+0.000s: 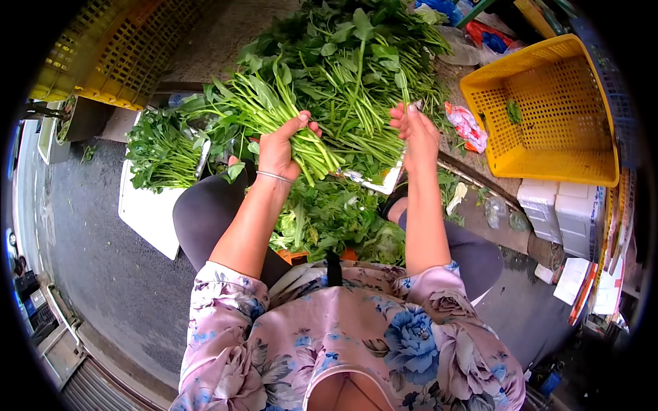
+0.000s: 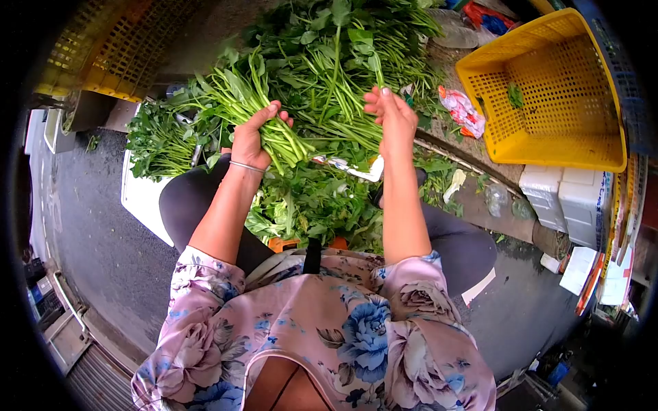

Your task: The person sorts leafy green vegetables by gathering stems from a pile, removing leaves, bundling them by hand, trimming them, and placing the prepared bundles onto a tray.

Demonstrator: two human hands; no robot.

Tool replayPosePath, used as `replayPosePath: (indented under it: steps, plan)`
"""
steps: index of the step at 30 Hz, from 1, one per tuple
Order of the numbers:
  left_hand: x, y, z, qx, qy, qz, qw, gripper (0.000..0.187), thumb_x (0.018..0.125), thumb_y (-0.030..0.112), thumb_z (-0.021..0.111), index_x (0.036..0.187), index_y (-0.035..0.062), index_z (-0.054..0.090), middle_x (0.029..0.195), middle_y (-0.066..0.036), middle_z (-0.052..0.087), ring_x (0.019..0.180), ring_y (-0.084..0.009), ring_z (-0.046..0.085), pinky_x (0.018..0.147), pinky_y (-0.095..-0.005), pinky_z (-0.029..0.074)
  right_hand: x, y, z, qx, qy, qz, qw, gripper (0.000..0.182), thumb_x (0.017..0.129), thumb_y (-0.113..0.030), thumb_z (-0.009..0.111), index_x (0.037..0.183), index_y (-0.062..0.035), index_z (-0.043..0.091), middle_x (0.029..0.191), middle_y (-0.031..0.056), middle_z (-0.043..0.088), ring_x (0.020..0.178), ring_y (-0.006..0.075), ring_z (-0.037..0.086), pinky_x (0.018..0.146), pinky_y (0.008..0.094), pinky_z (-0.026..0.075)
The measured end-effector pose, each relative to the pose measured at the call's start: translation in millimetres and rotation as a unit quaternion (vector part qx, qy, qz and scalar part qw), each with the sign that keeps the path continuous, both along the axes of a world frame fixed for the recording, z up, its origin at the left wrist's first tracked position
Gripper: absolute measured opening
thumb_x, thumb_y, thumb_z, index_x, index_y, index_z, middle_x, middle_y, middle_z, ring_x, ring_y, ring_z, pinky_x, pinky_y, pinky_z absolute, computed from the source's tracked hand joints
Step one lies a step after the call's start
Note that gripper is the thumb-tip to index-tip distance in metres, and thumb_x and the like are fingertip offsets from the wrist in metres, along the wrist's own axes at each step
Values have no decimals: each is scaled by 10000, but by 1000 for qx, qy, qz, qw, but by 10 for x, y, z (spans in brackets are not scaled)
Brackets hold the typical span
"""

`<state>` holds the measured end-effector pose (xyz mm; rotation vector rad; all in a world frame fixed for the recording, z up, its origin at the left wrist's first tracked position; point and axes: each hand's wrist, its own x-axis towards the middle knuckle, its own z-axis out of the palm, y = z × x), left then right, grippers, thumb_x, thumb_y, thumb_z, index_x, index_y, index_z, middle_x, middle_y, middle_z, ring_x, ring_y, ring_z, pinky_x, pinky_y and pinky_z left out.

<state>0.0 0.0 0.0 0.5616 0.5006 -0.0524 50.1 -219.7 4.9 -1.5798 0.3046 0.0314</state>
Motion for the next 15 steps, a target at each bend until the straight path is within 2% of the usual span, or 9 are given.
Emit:
replayPosePath:
  steps: [2,3,5,6,7,9,10,13,15]
  plan:
    - [-18,-16,8,15,1,-10,1000,163,735,10,607,872,-58,551,781,-119,601,646,-198,593,586,-317,512,-231,127,95,205,71,18,976,285,876,-257,485,1032,-31,563,779,64,598,609,101,507,513,207,376]
    - [-45,-29,40,22,3,-11,1000,163,735,10,607,872,-58,551,781,-119,601,646,-198,593,586,-317,512,-351,194,96,291,88,36,952,260,867,-232,503,1015,-30,571,727,54,579,587,95,484,499,188,361]
    - [-83,-159,85,58,-1,-21,998,161,716,-22,613,864,-53,556,786,-109,604,636,-190,590,578,-316,508,-502,230,10,351,111,56,928,260,856,-219,522,1025,-28,569,740,59,585,601,94,490,504,176,357]
    - [-77,-185,71,63,2,-31,998,172,705,-42,618,866,-47,557,784,-105,609,633,-188,590,572,-316,505,-548,280,-22,306,115,69,942,276,850,-228,533,1029,-21,573,760,61,600,610,90,495,497,167,349]
    - [-99,-206,22,79,-10,-42,996,186,696,-38,635,868,-39,564,774,-104,612,633,-185,588,584,-302,496,-607,320,-22,241,113,92,959,258,815,-176,588,1005,-3,586,780,57,616,647,85,525,534,180,399]
    - [-125,-244,-5,155,-53,-43,986,206,680,-37,656,866,-32,567,765,-98,613,632,-179,584,600,-283,483,-682,478,-161,120,43,80,989,241,763,-87,639,980,12,597,784,49,622,672,76,552,588,198,450]
    - [-146,-270,1,163,-68,-45,983,206,672,-37,668,856,-27,575,766,-92,614,631,-169,582,616,-274,475,-713,492,-179,92,41,96,990,261,722,-10,660,971,30,594,767,36,606,678,81,567,610,205,472]
    - [-187,-317,-43,263,-54,-45,962,188,682,7,683,842,-14,586,754,-83,615,636,-160,579,640,-291,461,-782,583,-233,35,19,90,995,251,715,0,663,954,38,593,740,27,586,653,81,562,568,192,465]
    - [-203,-307,-85,270,-31,-39,962,175,683,8,682,829,-19,591,744,-83,613,630,-161,577,624,-291,462,-788,623,-296,22,3,68,997,223,705,14,669,914,38,595,723,22,570,645,78,552,547,189,456]
